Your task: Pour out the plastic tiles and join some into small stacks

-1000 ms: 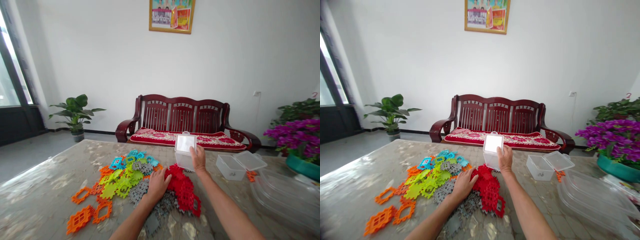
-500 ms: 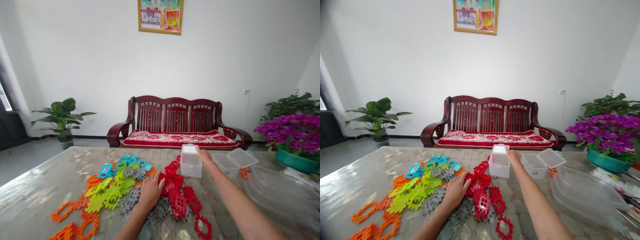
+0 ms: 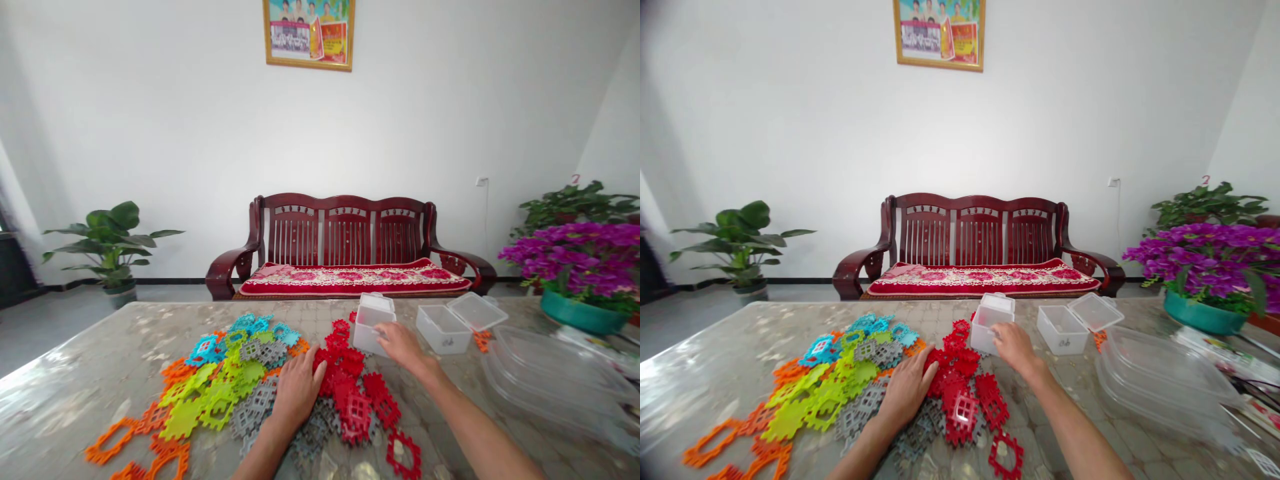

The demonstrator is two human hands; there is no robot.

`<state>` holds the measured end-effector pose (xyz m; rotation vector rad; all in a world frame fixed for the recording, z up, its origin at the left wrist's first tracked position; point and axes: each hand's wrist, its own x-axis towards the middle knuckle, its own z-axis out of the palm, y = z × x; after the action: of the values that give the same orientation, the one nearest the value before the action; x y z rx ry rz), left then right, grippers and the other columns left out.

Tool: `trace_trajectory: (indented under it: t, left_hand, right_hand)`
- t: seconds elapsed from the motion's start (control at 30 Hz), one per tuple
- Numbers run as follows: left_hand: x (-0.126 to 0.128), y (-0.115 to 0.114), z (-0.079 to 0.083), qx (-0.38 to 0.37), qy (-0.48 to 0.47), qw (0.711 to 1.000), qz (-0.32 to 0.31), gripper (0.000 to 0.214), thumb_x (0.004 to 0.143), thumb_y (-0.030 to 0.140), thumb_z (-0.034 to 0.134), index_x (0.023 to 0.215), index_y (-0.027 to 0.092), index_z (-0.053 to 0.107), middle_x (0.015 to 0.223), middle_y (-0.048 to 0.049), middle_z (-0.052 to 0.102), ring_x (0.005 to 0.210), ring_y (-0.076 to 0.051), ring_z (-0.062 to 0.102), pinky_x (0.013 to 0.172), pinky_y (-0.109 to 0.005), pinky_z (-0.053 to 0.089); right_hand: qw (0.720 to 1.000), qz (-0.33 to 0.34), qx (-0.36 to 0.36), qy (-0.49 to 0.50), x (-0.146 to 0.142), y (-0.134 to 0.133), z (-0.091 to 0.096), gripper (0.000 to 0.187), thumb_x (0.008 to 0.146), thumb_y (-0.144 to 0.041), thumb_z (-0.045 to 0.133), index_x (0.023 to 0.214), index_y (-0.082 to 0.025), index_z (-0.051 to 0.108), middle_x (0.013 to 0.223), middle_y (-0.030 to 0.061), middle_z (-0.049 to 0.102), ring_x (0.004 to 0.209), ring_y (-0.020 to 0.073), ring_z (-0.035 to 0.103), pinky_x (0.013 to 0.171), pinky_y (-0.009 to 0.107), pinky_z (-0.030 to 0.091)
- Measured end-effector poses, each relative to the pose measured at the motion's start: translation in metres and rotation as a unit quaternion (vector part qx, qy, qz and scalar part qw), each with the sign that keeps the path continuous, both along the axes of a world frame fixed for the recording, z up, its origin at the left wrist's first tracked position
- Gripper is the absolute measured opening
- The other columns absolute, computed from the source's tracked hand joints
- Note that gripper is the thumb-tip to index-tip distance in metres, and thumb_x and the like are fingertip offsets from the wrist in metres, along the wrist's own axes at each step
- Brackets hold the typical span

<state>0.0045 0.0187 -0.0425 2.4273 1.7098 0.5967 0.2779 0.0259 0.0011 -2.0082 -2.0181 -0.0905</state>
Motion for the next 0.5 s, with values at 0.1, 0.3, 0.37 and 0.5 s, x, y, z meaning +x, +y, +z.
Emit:
trace_trajectory:
  t: [0.1,0.3,0.37,0.5]
  left_hand:
    - [0.000,0.000,0.001,-0.001,0.008,1.000,-0.006,0.047,0.097,0.039,0.032,0.138,0.020,0.048,0.128,-0.0085,0.064,0.118,-0.021,0.058,0.105,-0.034,0.039]
    - [0.000,0.000,0.000,-0.006,0.007,1.000,-0.012,0.048,0.098,0.038,0.031,0.140,0.020,0.045,0.135,-0.0080,0.060,0.118,-0.021,0.058,0.105,-0.035,0.040]
    - [0.000,0.000,0.000,-0.008,0.008,1.000,-0.008,0.049,0.097,0.039,0.031,0.140,0.021,0.045,0.135,-0.0076,0.060,0.118,-0.021,0.059,0.104,-0.034,0.040]
    - [-0.001,0.000,-0.001,-0.006,0.017,1.000,-0.015,0.048,0.097,0.037,0.031,0.140,0.022,0.046,0.136,-0.0069,0.059,0.120,-0.021,0.058,0.105,-0.035,0.040]
  right_hand:
    - [0.998,-0.019,0.012,-0.058,0.002,0.002,-0.002,0.021,0.088,-0.029,0.057,0.105,-0.028,0.069,0.101,0.0052,0.075,0.097,0.0212,0.068,0.081,0.028,0.045]
    - [0.987,-0.117,0.023,-0.104,0.015,0.031,0.008,0.028,0.097,-0.027,0.040,0.110,-0.024,0.064,0.098,0.0082,0.075,0.091,0.0215,0.070,0.076,0.029,0.045]
    - [0.986,-0.126,0.017,-0.106,0.025,0.044,0.012,0.033,0.097,-0.019,0.034,0.116,-0.023,0.062,0.102,0.0099,0.074,0.092,0.0212,0.070,0.076,0.029,0.045]
    - [0.984,-0.146,0.010,-0.100,0.044,0.066,0.016,0.041,0.094,-0.011,0.032,0.124,-0.021,0.058,0.108,0.0133,0.072,0.093,0.0220,0.070,0.076,0.030,0.047]
